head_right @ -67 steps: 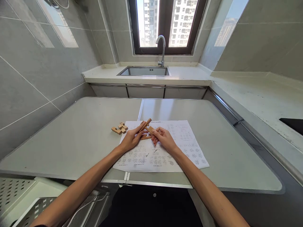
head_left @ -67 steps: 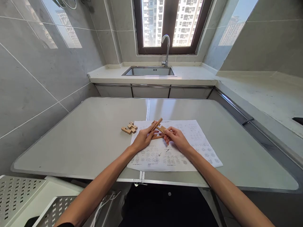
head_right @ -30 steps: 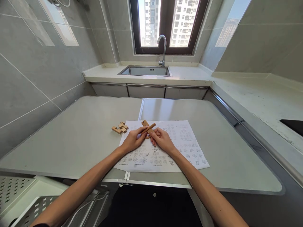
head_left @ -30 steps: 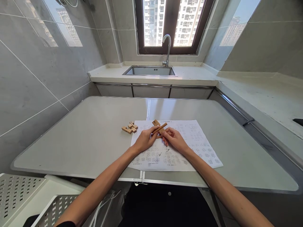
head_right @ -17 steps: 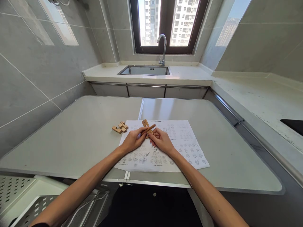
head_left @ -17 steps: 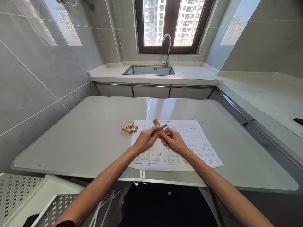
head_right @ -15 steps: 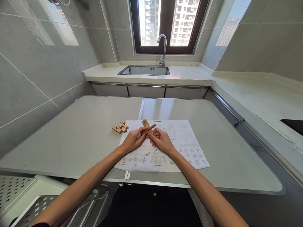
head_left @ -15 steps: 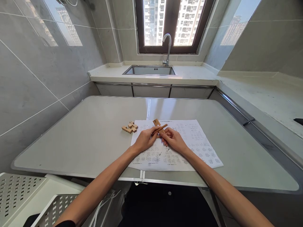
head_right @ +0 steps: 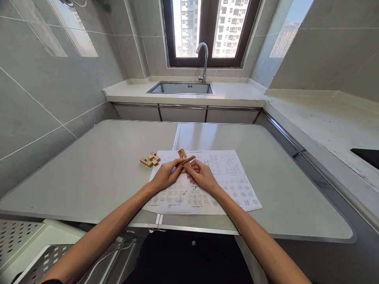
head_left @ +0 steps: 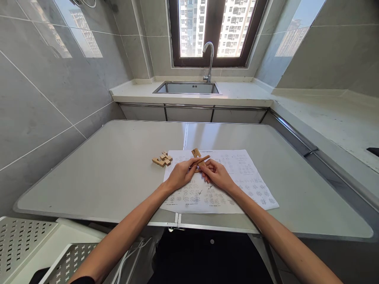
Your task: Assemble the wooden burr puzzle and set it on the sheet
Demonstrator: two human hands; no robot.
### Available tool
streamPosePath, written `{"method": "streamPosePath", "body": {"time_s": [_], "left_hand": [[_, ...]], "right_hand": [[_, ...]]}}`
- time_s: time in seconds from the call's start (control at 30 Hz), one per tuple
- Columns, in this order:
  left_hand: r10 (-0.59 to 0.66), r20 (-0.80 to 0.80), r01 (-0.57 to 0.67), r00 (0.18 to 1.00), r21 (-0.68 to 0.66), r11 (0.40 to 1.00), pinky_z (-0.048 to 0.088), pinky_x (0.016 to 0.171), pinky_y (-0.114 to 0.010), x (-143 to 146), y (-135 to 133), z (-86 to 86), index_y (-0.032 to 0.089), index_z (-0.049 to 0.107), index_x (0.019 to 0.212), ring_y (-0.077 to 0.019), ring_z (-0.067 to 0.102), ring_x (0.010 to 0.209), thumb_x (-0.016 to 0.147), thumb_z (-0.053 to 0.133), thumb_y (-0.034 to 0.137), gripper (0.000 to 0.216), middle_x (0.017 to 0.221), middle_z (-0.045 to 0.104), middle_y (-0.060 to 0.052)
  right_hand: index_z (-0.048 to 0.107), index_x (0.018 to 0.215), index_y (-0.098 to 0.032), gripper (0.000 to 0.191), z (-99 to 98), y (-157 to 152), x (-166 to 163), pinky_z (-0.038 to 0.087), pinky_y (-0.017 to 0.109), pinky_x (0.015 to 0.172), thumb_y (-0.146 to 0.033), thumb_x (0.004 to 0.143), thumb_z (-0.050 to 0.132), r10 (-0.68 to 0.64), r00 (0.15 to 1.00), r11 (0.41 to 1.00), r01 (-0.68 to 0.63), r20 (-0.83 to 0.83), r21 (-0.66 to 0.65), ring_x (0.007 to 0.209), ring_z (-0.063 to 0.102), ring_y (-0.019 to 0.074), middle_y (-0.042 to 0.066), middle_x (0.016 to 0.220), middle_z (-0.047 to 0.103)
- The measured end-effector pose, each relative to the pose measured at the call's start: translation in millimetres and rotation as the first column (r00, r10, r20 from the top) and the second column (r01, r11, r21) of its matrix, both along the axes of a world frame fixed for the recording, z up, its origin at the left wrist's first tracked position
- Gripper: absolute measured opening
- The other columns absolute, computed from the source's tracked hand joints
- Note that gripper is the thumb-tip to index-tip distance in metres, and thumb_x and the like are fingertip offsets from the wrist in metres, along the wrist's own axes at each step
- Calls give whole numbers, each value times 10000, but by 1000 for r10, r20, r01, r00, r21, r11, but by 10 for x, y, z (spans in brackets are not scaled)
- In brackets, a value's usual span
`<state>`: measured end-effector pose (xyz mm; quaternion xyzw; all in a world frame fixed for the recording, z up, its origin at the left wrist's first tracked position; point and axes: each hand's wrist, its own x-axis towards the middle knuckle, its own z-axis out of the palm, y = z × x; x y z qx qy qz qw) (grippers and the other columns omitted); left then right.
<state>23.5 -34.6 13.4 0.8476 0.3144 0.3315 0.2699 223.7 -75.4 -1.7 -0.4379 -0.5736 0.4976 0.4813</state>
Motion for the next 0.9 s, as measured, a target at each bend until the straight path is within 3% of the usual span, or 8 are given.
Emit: {"method": "streamPosePath", "body": {"time_s": [0.17, 0.27, 0.37, 0.47, 0.53, 0.63, 0.9], "left_hand": [[61, 56, -58, 997, -45, 997, 556, 871, -361, 2, 20, -31, 225, 617, 1390, -250, 746, 965, 1039, 512, 351, 387, 1167, 776, -82], [122, 138, -111, 983, -88, 990, 557, 933, -384, 12, 43, -33, 224, 622, 1371, -261, 741, 1050, 1027, 548, 366, 380, 1204, 768, -85], [152, 275, -82, 949, -250, 965, 567, 976, -416, 35, 79, -27, 209, 619, 1340, -263, 749, 1074, 1016, 579, 416, 387, 1226, 762, -109], [182, 411, 25, 893, -448, 893, 591, 950, -436, 50, 122, -13, 182, 597, 1319, -267, 769, 1027, 990, 621, 471, 439, 1219, 762, -143], [216, 460, 66, 861, -523, 850, 584, 968, -443, 48, 146, 2, 173, 605, 1284, -268, 769, 1029, 965, 661, 476, 444, 1221, 760, -152], [278, 514, 106, 811, -597, 795, 567, 1001, -449, 34, 173, 20, 161, 628, 1236, -258, 770, 1014, 939, 694, 438, 412, 1196, 766, -152], [360, 586, 195, 726, -678, 709, 561, 1007, -478, 3, 214, -2, 135, 652, 1171, -251, 768, 970, 848, 669, 250, 343, 1135, 764, -140]], "right_hand": [[605, 878, -237, 454, -21, 8, 15, 464, 302, 544, -688, 927, 621, -17, 999, 1000, 16, 47, 26, 549, 573, 154, 2, 709, 674], [627, 901, -242, 391, -29, 12, 35, 492, 333, 630, -618, 989, 565, -124, 975, 986, 100, 187, 131, 641, 605, 184, 22, 763, 690], [643, 923, -244, 305, -48, 27, 63, 521, 385, 751, -530, 1002, 574, -266, 898, 939, 160, 350, 304, 791, 629, 232, 63, 881, 703], [669, 1043, -241, 232, -96, 47, 95, 521, 444, 922, -456, 992, 597, -329, 839, 893, 127, 434, 432, 1028, 629, 287, 110, 1089, 680], [673, 1137, -243, 252, -140, 59, 116, 503, 474, 998, -433, 980, 620, -336, 810, 887, 100, 481, 450, 1148, 598, 315, 129, 1195, 646], [677, 1198, -242, 310, -206, 71, 140, 483, 514, 1039, -438, 958, 663, -333, 765, 893, 67, 551, 446, 1173, 582, 337, 141, 1240, 623], [699, 1072, -243, 246, -241, 96, 172, 494, 517, 979, -461, 968, 651, -346, 726, 895, 65, 595, 441, 1081, 591, 330, 125, 1115, 650]]}}
